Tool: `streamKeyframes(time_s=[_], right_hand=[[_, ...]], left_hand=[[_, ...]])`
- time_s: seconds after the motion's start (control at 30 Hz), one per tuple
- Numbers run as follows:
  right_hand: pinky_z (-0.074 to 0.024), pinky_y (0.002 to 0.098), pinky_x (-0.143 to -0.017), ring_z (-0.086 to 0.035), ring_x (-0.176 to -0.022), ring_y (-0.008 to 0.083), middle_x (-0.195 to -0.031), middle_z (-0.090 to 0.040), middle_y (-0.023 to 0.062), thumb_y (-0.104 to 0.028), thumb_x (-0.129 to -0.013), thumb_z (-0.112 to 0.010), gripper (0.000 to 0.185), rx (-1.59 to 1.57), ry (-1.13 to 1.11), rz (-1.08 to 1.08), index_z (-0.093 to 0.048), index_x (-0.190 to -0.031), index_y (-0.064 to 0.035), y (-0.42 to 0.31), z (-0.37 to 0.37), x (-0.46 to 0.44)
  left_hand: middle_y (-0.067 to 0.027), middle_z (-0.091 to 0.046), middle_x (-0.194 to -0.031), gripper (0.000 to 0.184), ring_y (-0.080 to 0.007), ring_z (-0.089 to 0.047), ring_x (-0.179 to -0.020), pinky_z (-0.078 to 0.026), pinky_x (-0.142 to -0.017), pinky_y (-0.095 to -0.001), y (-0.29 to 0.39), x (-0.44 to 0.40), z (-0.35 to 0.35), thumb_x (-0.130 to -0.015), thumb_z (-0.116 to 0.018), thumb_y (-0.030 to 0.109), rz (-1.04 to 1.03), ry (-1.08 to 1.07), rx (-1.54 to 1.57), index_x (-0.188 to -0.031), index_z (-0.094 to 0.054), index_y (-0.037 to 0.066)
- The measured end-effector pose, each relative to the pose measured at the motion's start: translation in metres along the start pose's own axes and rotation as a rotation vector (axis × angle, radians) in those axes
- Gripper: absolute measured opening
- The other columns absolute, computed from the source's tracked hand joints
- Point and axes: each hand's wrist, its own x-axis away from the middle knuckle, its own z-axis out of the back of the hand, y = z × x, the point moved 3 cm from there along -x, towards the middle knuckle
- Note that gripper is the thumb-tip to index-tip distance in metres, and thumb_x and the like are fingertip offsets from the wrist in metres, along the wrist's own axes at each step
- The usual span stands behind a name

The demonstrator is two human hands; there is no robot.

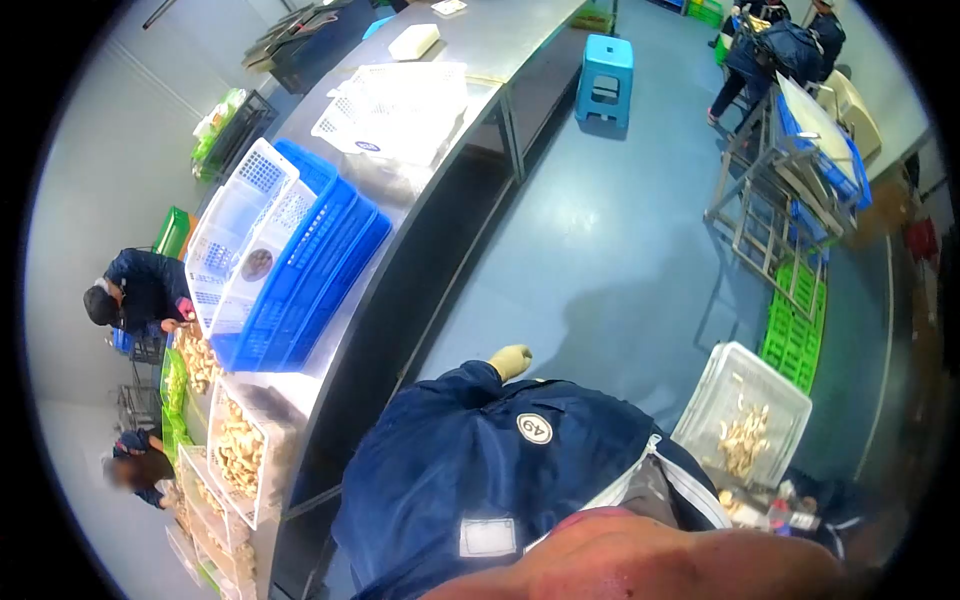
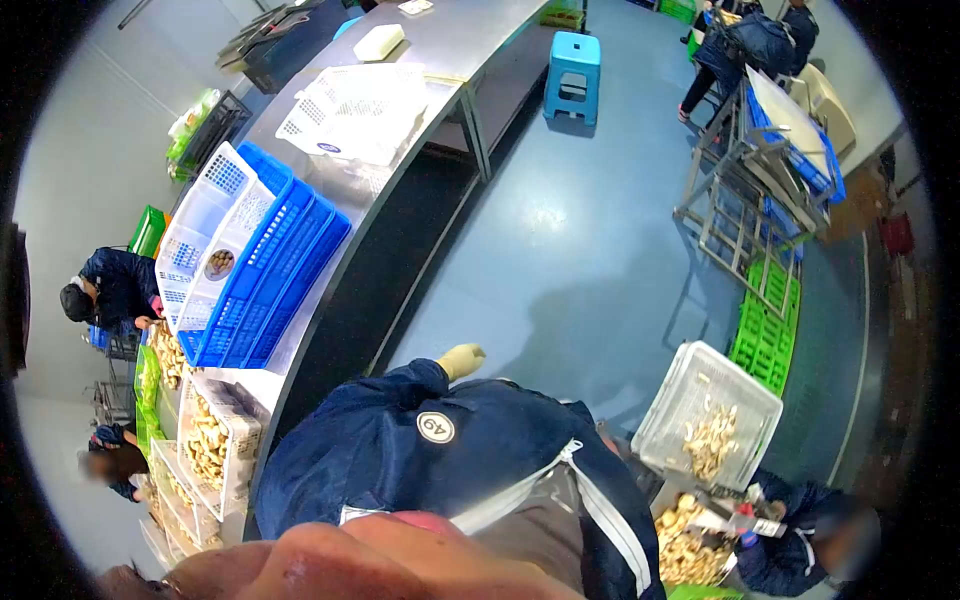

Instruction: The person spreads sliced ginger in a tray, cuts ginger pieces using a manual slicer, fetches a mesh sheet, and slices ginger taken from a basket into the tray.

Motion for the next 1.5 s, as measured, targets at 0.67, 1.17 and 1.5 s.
streamKeyframes(time_s=[0.67,1.17,1.5], right_hand=[[-0.0511,0.0380,-0.060,-0.066,-0.063,0.0245,-0.074,-0.068,0.0139,-0.023,-0.086,-0.061,0.021,0.339,-0.178,0.509,-0.067,-0.086,-0.0026,-0.415,0.044,-0.499],[-0.0496,0.0356,-0.073,-0.062,-0.082,0.0249,-0.095,-0.061,0.0134,-0.022,-0.083,-0.069,0.028,0.125,0.147,0.898,-0.065,-0.103,-0.0038,-0.796,0.057,-0.556],[-0.0471,0.0460,-0.092,-0.058,-0.105,0.0399,-0.113,-0.061,0.0221,-0.029,-0.082,-0.071,0.045,0.015,0.797,0.883,-0.059,-0.114,-0.0009,-0.990,0.228,-0.714]], left_hand=[[-0.0126,-0.071,-0.078,0.029,-0.0246,-0.069,-0.074,-0.054,-0.073,-0.0364,0.147,-0.288,0.149,-0.083,-0.056,0.027,0.377,0.261,0.324,-0.085,-0.071,0.003],[-0.0117,-0.067,-0.073,0.022,-0.0199,-0.065,-0.067,-0.051,-0.055,-0.0331,0.170,-0.598,0.296,-0.093,-0.052,0.016,0.266,0.196,0.802,-0.083,-0.063,-0.001],[-0.0057,-0.065,-0.075,0.027,-0.0122,-0.062,-0.069,-0.046,-0.059,-0.0249,0.290,-0.749,0.364,-0.096,-0.056,0.025,0.154,0.059,0.641,-0.089,-0.065,0.001]])
